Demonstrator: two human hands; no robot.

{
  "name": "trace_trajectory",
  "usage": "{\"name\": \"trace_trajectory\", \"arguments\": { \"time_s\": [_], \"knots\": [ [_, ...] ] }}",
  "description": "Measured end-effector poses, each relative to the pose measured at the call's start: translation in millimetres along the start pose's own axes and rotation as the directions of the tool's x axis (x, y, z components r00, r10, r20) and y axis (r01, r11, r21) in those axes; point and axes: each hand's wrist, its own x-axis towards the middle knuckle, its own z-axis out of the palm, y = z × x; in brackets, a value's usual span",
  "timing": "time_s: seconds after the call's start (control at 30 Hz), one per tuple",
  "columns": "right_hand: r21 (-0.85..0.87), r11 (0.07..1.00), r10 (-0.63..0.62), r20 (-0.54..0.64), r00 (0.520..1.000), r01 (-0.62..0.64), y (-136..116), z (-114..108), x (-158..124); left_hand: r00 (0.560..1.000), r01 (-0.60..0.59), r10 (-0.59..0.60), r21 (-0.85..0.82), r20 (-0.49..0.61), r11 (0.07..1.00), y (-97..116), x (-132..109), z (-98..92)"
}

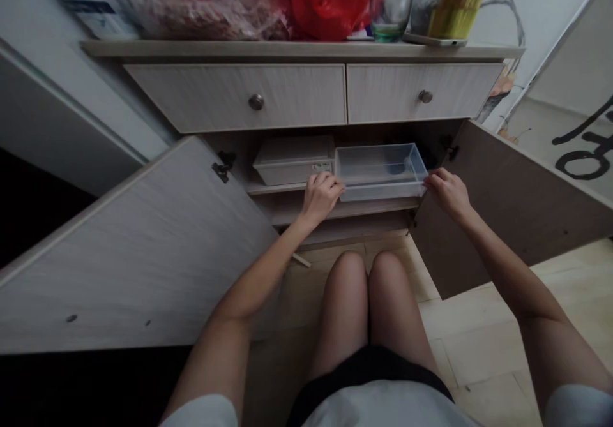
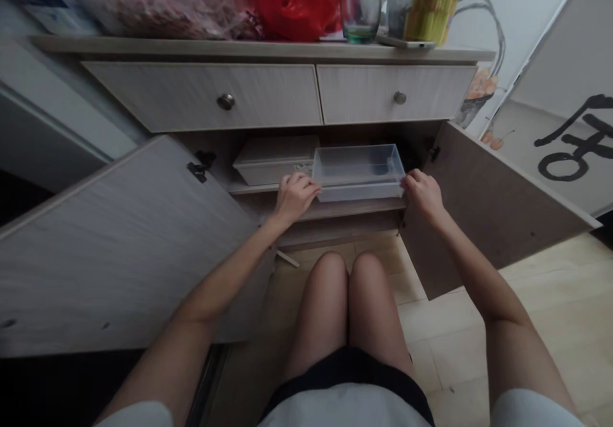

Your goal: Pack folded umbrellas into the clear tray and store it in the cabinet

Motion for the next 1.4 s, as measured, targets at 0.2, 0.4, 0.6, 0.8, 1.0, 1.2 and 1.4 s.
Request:
{"name": "trace_trajectory", "arguments": {
  "time_s": [0.2,0.4,0.6,0.8,1.0,1.2,1.4],
  "knots": [
    [0.075,0.993,-0.085,-0.089,0.992,0.092,-38,-13,-79,0.997,-0.028,0.032,0.067,-0.069,0.997,42,-82,-46.3],
    [0.104,0.982,-0.149,-0.081,0.986,0.157,-73,-11,-137,0.996,-0.024,0.033,0.095,-0.088,0.995,72,-153,-66.0],
    [0.100,0.977,-0.181,-0.078,0.980,0.189,-90,-2,-165,0.998,0.032,-0.027,0.084,-0.061,0.996,85,-194,-60.9],
    [0.104,0.975,-0.191,-0.073,0.979,0.198,-97,7,-173,0.996,0.047,-0.041,0.087,-0.075,0.995,88,-208,-51.6],
    [0.125,0.969,-0.211,-0.016,0.977,0.211,-98,10,-175,0.987,0.159,-0.161,-0.069,-0.016,0.985,85,-220,-39.4],
    [0.130,0.967,-0.226,0.029,0.974,0.220,-98,8,-171,0.789,0.535,-0.614,-0.515,0.020,0.670,80,-222,-8.1],
    [0.155,0.962,-0.242,0.086,0.967,0.227,-94,3,-165,0.475,0.751,-0.704,-0.660,0.528,0.011,84,-208,6.8]
  ]
}}
